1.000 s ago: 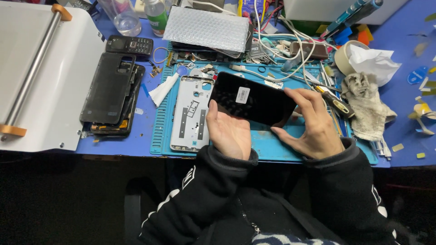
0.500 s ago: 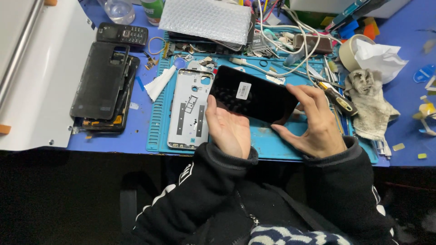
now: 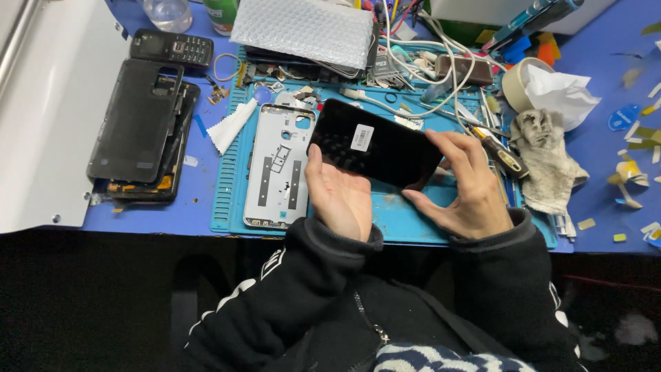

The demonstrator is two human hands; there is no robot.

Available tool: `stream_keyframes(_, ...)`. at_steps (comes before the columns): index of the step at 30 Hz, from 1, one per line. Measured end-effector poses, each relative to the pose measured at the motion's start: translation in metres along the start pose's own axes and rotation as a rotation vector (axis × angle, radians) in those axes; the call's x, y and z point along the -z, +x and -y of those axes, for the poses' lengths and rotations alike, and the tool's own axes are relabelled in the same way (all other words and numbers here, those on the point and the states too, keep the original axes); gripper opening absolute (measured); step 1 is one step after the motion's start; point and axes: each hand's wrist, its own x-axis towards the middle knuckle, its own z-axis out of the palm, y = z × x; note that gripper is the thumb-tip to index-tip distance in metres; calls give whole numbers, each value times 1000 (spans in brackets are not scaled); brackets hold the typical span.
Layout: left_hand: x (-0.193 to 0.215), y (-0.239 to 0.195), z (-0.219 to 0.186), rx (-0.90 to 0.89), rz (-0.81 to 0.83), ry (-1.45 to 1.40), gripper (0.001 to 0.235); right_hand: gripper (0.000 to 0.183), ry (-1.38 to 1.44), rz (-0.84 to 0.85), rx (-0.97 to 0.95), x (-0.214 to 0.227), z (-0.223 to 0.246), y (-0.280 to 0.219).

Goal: Testing a replacement smartphone screen by connecting a charging cable to check for power and display functionality.

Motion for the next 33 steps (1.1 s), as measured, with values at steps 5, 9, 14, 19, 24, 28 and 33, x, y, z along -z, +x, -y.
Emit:
stream_keyframes(5, 5, 0, 1, 13, -54, 0, 60, 87, -29, -22, 26, -2, 1, -2)
stream_keyframes(9, 2, 1, 2, 20, -6, -10, 60, 87, -18, -11, 38, 2, 1, 0)
stream_keyframes(14, 7, 2, 4, 15, -8, 16, 59, 85, -6, -28, 40, 3, 5, 1)
stream_keyframes(19, 4, 1, 4, -7, -13, 47, 58, 86, 4, -16, 26, 3, 3, 2)
stream_keyframes(24, 1, 2, 1, 7, -10, 46, 58, 85, 12, -27, 27, 3, 4, 1)
stream_keyframes(28, 2, 1, 0, 34, 7, 17, 60, 85, -3, -32, 29, 4, 4, 0)
stream_keyframes(33, 1, 1, 0, 38, -21, 5, 65, 86, -16, -17, 28, 4, 5, -1)
